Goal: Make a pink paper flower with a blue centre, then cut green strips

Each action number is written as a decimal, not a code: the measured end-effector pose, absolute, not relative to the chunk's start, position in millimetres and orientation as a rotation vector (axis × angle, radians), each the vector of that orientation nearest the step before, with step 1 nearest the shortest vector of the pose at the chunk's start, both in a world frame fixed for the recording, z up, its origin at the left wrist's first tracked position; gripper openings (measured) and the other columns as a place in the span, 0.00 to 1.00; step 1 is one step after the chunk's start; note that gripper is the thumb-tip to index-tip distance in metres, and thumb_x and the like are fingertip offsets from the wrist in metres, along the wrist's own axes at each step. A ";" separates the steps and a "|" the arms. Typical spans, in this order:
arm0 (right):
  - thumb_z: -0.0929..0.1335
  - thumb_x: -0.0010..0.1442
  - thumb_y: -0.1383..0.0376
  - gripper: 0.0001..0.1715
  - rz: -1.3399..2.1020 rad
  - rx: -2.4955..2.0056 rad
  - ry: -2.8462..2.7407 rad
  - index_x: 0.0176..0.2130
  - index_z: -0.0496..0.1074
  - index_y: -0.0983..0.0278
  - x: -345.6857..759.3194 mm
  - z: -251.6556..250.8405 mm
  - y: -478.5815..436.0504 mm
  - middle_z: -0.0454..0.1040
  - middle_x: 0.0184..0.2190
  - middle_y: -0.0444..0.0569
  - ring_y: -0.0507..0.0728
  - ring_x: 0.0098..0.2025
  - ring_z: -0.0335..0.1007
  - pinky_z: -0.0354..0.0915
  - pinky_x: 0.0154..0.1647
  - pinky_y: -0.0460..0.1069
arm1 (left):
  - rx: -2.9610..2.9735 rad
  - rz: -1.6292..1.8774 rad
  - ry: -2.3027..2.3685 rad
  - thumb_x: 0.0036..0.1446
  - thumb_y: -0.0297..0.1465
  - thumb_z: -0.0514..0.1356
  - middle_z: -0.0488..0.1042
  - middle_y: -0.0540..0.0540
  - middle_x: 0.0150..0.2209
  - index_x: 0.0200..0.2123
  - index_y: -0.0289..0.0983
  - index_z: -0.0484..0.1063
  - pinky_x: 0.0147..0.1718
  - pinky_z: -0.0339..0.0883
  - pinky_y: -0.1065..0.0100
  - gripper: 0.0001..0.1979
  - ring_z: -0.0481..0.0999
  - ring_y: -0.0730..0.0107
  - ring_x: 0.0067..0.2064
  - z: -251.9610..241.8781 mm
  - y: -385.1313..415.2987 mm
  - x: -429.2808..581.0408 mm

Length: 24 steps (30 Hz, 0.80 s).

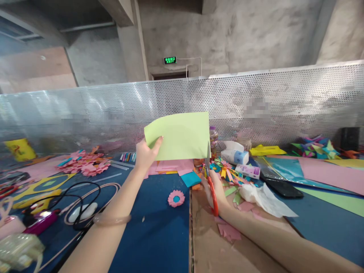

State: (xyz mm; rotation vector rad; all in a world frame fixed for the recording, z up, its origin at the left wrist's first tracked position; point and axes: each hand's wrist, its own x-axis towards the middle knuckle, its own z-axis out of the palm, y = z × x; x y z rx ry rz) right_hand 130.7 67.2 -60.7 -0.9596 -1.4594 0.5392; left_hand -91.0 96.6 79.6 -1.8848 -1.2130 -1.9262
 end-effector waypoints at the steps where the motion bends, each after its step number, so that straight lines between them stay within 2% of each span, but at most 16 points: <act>1: 0.61 0.59 0.61 0.08 0.538 -0.958 -1.461 0.39 0.64 0.61 130.7 -61.2 67.5 0.67 0.34 0.45 0.55 0.36 0.61 0.59 0.38 0.49 | -1.888 -1.930 -1.211 0.51 0.39 0.61 0.78 0.39 0.39 0.38 0.34 0.76 0.39 0.70 0.65 0.16 0.77 0.60 0.41 79.7 96.5 -91.1; 24: 0.62 0.58 0.61 0.09 0.517 -0.953 -1.471 0.40 0.64 0.61 131.7 -63.2 69.1 0.68 0.35 0.46 0.56 0.37 0.62 0.59 0.38 0.50 | -1.896 -1.955 -1.236 0.51 0.40 0.61 0.78 0.39 0.39 0.38 0.33 0.76 0.41 0.69 0.65 0.17 0.77 0.59 0.43 81.7 92.0 -88.6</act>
